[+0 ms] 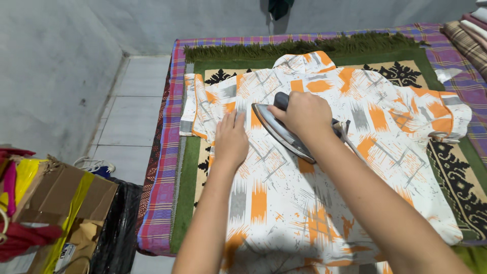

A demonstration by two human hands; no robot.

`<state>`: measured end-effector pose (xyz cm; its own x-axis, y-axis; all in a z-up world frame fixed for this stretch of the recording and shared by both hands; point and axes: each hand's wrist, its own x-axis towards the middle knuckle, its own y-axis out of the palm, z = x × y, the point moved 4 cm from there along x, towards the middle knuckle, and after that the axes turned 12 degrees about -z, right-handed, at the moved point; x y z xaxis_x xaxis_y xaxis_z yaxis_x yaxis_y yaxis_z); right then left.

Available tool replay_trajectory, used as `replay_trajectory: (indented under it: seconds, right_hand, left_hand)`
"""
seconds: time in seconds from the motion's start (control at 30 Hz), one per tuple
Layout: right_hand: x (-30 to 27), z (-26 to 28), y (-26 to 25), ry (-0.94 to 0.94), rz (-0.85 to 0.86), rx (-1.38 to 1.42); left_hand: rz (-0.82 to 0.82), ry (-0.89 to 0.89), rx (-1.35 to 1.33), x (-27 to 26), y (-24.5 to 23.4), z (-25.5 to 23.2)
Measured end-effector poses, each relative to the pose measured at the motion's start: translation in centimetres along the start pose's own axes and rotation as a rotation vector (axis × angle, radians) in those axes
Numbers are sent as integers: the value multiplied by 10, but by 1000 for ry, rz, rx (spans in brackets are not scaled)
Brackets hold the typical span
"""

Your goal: The person irons a patterned short-sleeved shirt on a patterned mat. They smooth the fabric, use a steam iron to press the front and sleeves, and flip the shirt to iron the back. The shirt remains on the mat throughout the clip.

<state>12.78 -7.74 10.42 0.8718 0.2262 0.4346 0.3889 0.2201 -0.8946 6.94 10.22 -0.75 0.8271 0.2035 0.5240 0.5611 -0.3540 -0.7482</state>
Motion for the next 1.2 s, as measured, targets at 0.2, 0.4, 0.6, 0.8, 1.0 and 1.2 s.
replay_trajectory:
  seconds: [0.2,0.4,0.6,0.8,1.0,1.2]
  right_hand:
    - [-31,4,-27,-255,176,80]
    - [-42,22,-28,-244,148,41]
    - [-7,38,-3,-76,-3,38]
    - [-17,39,-11,-228,214,72]
    - [-55,50,-25,-457,208,89]
    - [-35,63,-5,-240,-40,149]
  left_hand:
    - [111,93,-297,4,-49,36]
    - [69,-215,-477,15,-63,58]
    - [-32,-37,-403,15,-65,48]
    - [-45,-43,-461,11,-69,53]
    - [7,-86,-449,15,-70,52]
    - [-15,-80,-455,17,-69,50]
